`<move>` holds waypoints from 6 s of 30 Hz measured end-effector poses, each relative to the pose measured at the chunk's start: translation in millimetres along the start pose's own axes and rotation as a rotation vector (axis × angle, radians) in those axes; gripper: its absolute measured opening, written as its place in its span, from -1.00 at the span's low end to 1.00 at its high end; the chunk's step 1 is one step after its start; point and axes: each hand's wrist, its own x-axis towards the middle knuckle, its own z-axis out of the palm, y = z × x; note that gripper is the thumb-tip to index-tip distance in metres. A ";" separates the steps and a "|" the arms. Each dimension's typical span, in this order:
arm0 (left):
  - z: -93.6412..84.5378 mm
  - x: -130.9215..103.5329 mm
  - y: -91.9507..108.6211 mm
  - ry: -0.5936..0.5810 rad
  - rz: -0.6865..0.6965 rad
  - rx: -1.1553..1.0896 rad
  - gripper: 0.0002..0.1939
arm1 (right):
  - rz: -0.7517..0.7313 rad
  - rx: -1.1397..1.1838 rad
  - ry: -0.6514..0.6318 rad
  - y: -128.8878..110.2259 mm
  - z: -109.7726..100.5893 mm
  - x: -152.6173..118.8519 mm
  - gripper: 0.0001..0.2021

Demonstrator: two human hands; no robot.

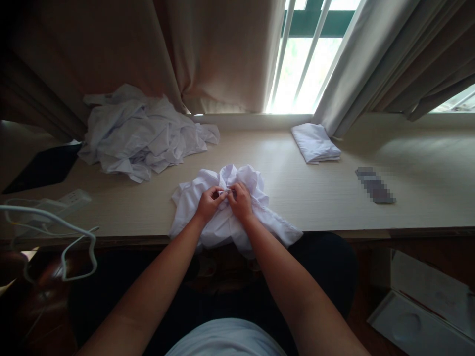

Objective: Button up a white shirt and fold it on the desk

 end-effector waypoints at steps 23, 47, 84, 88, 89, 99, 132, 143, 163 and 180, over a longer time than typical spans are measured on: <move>-1.7 1.1 -1.1 -0.048 0.005 -0.053 -0.70 | -0.003 -0.016 -0.023 1.4 -0.3 0.5 -0.95; 0.9 1.4 1.0 -0.025 -0.171 -0.273 -0.64 | -0.009 -0.052 -0.052 -5.3 -2.5 0.3 -0.78; -18.1 5.3 24.6 -0.125 0.107 0.299 -0.90 | 0.012 -0.002 -0.113 -15.3 -17.3 5.8 -0.77; -43.9 10.6 50.8 -0.153 0.168 0.472 -0.89 | -0.011 -0.010 -0.154 -26.7 -41.0 21.3 -0.74; -48.9 11.7 59.1 -0.153 0.207 0.548 -0.89 | -0.013 -0.027 -0.150 -31.3 -47.6 26.7 -0.74; -62.5 1.4 171.4 -0.499 0.553 0.837 -0.91 | -0.364 0.113 -0.786 -108.6 -100.8 88.6 -0.22; -99.8 -23.1 254.1 -0.648 0.512 1.017 -0.71 | -0.304 -0.230 -0.799 -142.9 -171.8 95.2 -0.77; -144.1 41.5 293.9 -0.499 0.680 0.938 -0.67 | -0.185 0.105 -0.777 -228.5 -227.7 124.9 -0.88; -93.3 -1.1 284.5 -0.100 0.291 0.486 -0.50 | 0.228 0.124 -0.692 -216.8 -241.0 104.7 -0.37; -122.6 -36.6 250.5 -0.153 0.555 1.033 -0.20 | 0.001 -0.239 -0.302 -122.8 -220.0 66.1 -0.65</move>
